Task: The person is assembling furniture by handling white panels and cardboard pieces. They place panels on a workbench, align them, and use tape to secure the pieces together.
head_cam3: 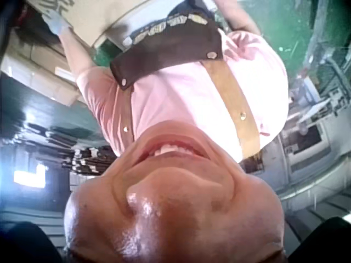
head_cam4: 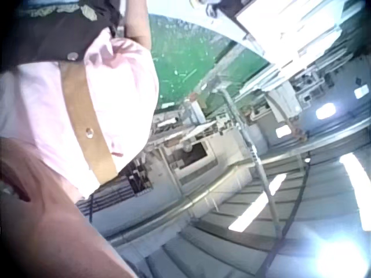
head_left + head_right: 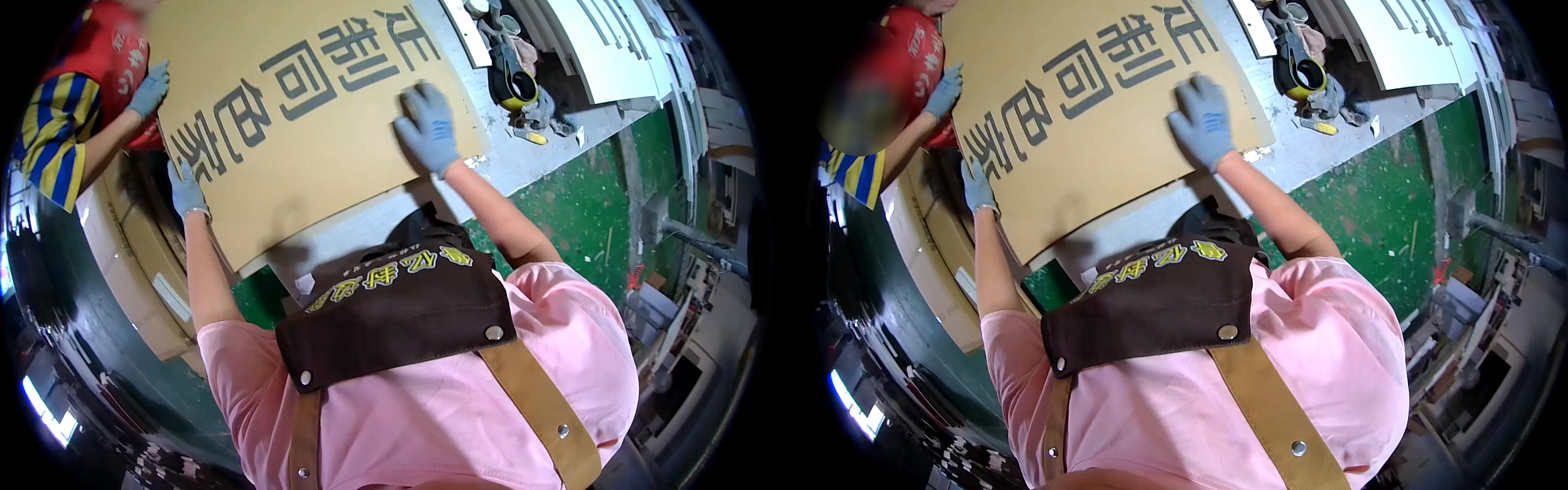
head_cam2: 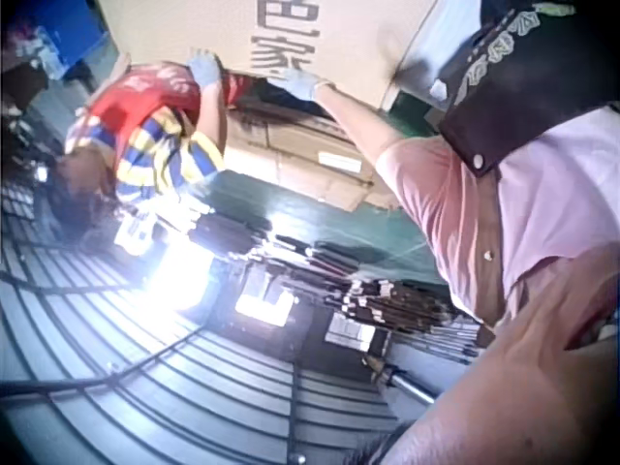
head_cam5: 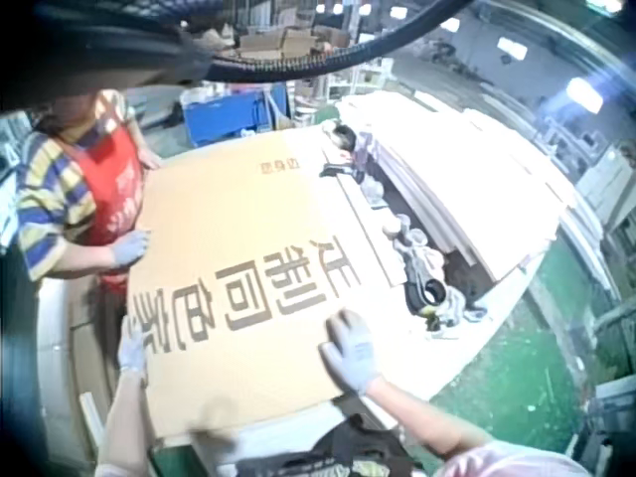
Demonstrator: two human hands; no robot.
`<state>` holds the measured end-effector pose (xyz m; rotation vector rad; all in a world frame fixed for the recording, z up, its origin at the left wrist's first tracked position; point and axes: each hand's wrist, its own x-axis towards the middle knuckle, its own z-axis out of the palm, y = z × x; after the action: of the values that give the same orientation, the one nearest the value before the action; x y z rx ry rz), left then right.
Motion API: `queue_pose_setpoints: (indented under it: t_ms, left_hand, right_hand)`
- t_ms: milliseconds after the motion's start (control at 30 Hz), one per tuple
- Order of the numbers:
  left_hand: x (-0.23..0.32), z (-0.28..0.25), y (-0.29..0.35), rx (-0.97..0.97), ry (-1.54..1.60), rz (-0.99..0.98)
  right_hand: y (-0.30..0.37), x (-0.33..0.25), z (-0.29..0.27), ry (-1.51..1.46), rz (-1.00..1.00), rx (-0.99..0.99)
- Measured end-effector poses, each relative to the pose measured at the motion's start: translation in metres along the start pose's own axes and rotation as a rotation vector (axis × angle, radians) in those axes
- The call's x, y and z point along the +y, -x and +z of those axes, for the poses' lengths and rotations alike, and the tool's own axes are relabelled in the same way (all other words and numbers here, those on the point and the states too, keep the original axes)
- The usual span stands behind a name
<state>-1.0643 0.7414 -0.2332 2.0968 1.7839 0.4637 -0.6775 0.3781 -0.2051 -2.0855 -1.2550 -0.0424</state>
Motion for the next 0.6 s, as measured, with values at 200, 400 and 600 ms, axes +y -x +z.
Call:
queue_pose_setpoints:
  t_ms: [200, 400, 600]
  left_hand:
    - [-0.007, 0.009, -0.003, 0.058, 0.079, 0.109]
    - [-0.044, 0.014, -0.038, -0.219, 0.321, -0.012]
    - [-0.033, 0.015, -0.024, -0.107, 0.07, -0.119]
  right_hand:
    - [-0.047, 0.054, 0.002, 0.086, 0.396, -0.047]
    - [-0.051, 0.056, 0.018, 0.068, 0.479, -0.067]
    - [-0.054, 0.044, 0.015, 0.159, 0.442, -0.082]
